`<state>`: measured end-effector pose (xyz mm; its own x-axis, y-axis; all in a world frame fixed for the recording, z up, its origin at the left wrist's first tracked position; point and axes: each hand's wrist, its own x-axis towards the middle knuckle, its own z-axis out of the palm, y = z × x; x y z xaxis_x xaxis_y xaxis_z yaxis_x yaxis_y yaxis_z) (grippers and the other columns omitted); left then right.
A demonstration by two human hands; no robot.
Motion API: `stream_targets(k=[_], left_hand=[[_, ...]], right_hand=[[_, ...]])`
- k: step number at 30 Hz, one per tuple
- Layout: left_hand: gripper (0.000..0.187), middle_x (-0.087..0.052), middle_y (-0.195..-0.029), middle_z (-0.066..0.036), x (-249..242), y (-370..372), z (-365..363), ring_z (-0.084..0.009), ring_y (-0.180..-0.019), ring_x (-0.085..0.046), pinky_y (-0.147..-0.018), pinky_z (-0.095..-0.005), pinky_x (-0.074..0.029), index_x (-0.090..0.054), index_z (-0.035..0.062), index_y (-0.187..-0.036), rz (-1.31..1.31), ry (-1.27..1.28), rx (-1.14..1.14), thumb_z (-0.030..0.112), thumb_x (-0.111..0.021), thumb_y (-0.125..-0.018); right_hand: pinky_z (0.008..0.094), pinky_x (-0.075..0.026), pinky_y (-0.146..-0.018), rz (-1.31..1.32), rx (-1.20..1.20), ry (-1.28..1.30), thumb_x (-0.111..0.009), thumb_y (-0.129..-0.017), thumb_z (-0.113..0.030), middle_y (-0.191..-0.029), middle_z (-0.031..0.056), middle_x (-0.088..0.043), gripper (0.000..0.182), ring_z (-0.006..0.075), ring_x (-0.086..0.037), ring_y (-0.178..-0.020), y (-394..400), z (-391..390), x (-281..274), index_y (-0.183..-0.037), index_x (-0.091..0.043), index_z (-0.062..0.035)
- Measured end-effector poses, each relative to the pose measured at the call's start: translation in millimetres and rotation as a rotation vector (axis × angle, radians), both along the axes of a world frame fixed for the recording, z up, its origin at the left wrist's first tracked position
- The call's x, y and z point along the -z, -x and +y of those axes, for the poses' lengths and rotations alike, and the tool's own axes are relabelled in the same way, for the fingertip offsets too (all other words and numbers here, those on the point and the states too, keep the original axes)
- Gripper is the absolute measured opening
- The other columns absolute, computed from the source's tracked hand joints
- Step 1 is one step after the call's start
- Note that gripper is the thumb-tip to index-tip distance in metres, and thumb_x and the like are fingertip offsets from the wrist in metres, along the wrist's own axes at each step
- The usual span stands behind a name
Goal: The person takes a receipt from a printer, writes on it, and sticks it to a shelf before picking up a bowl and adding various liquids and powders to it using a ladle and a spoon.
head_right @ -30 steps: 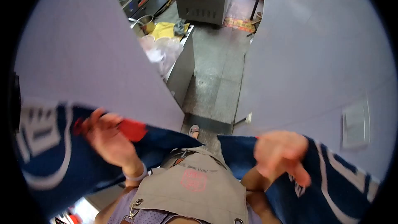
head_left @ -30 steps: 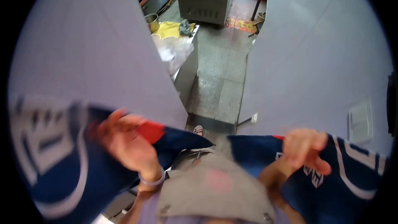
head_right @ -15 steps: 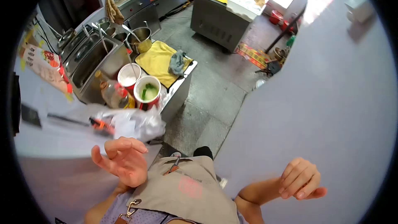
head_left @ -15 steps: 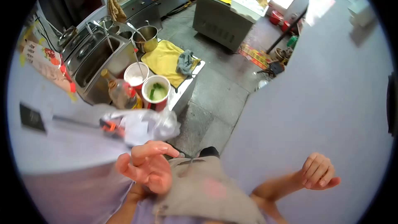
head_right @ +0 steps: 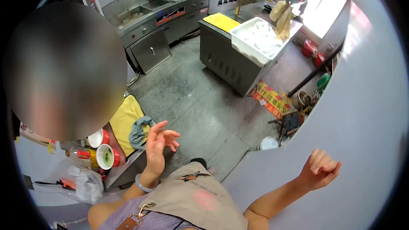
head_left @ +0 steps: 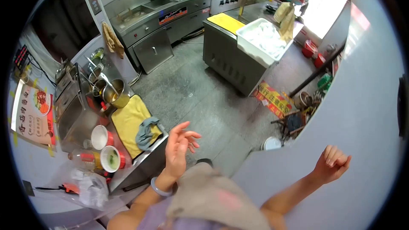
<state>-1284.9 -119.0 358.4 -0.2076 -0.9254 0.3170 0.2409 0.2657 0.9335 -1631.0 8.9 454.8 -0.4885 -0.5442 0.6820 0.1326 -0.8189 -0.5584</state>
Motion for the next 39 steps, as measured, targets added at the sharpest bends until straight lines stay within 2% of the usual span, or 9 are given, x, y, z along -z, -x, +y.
stream_targets(k=[7,13,20,28,32,35,36,37,39], left_hand=[[0.031,-0.061,-0.087,-0.010,48.6,152.5,-119.9,-0.0116,-0.066,-0.055,-0.054,-0.0222,-0.044,-0.045,0.0008,-0.116,-0.083,-0.279,-0.114,0.021,-0.039,-0.093],[0.027,-0.061,-0.084,-0.010,40.5,323.8,-265.2,-0.0109,-0.065,-0.056,-0.055,-0.0226,-0.045,-0.048,0.0012,-0.112,0.023,-0.375,0.046,0.017,-0.040,-0.092],[0.025,-0.061,-0.084,-0.013,5.4,526.4,-400.9,-0.0129,-0.065,-0.056,-0.057,-0.0235,-0.044,-0.047,-0.0023,-0.110,0.079,-0.257,0.260,0.014,-0.042,-0.092],[0.025,-0.061,-0.074,-0.009,33.0,675.7,-491.7,-0.0121,-0.056,-0.053,-0.050,-0.0224,-0.042,-0.050,-0.0007,-0.105,0.127,-0.380,-0.225,0.016,-0.046,-0.086],[0.029,-0.059,-0.072,-0.009,42.8,726.3,-522.2,-0.0122,-0.055,-0.054,-0.046,-0.0228,-0.043,-0.047,0.0006,-0.106,0.157,-0.323,-0.382,0.023,-0.043,-0.089],[0.026,-0.052,-0.068,-0.006,43.9,755.0,-546.4,-0.0101,-0.053,-0.048,-0.044,-0.0214,-0.040,-0.047,0.0020,-0.103,0.141,-0.313,-0.555,0.024,-0.040,-0.092],[0.039,-0.060,-0.083,-0.009,25.1,762.6,-541.1,-0.0130,-0.066,-0.056,-0.058,-0.0217,-0.044,-0.048,-0.0012,-0.116,0.099,-0.366,-0.588,0.024,-0.050,-0.087],[0.039,-0.060,-0.082,-0.009,21.5,774.3,-546.1,-0.0130,-0.064,-0.054,-0.056,-0.0215,-0.043,-0.048,-0.0014,-0.115,0.149,-0.330,-0.649,0.024,-0.050,-0.086],[0.038,-0.059,-0.081,-0.009,19.4,801.3,-561.7,-0.0129,-0.062,-0.052,-0.056,-0.0222,-0.042,-0.048,-0.0017,-0.114,0.239,-0.260,-0.755,0.023,-0.050,-0.086]], right_hand=[[0.0274,-0.028,-0.052,0.306,-0.054,-0.011,-0.030,-0.096,-0.037,-0.052,0.0012,-0.044,0.048,0.0134,-0.037,-0.050,158.6,-177.6,-17.4,-0.075,-0.062,-0.0082],[0.0287,-0.039,-0.067,0.282,0.229,-0.030,-0.051,-0.089,-0.010,-0.080,0.0044,-0.054,0.015,0.0153,-0.048,-0.072,323.2,-291.1,-36.1,-0.099,-0.058,-0.0018],[0.0242,-0.046,-0.074,0.123,0.453,-0.104,-0.058,-0.083,-0.001,-0.087,0.0061,-0.058,0.022,0.0136,-0.055,-0.077,532.0,-391.0,-59.1,-0.105,-0.057,0.0019],[0.0200,-0.037,-0.053,0.172,0.508,-0.040,-0.062,-0.083,-0.007,-0.072,0.0018,-0.053,0.014,0.0077,-0.046,-0.059,762.3,-568.6,-126.5,-0.093,-0.060,0.0030],[0.0176,-0.032,-0.046,0.349,0.638,-0.126,-0.066,-0.081,-0.022,-0.066,-0.0019,-0.051,0.023,0.0034,-0.041,-0.053,842.7,-683.0,-186.0,-0.082,-0.060,-0.0002],[0.0195,-0.028,-0.046,0.505,0.637,-0.080,-0.063,-0.083,-0.030,-0.054,-0.0035,-0.043,0.032,0.0041,-0.035,-0.049,899.6,-776.4,-233.5,-0.069,-0.056,-0.0019],[0.0213,-0.027,-0.047,0.539,0.668,-0.087,-0.062,-0.083,-0.032,-0.053,-0.0031,-0.042,0.036,0.0047,-0.035,-0.051,923.6,-808.5,-245.1,-0.063,-0.054,-0.0023],[0.0233,-0.029,-0.049,0.606,0.730,-0.004,-0.060,-0.084,-0.030,-0.054,-0.0025,-0.043,0.037,0.0054,-0.036,-0.053,937.9,-836.2,-257.1,-0.060,-0.052,-0.0023],[0.0232,-0.037,-0.054,0.706,0.754,0.075,-0.066,-0.077,-0.023,-0.061,-0.0005,-0.050,0.026,0.0067,-0.043,-0.058,977.6,-889.8,-280.9,-0.071,-0.056,-0.0007]])
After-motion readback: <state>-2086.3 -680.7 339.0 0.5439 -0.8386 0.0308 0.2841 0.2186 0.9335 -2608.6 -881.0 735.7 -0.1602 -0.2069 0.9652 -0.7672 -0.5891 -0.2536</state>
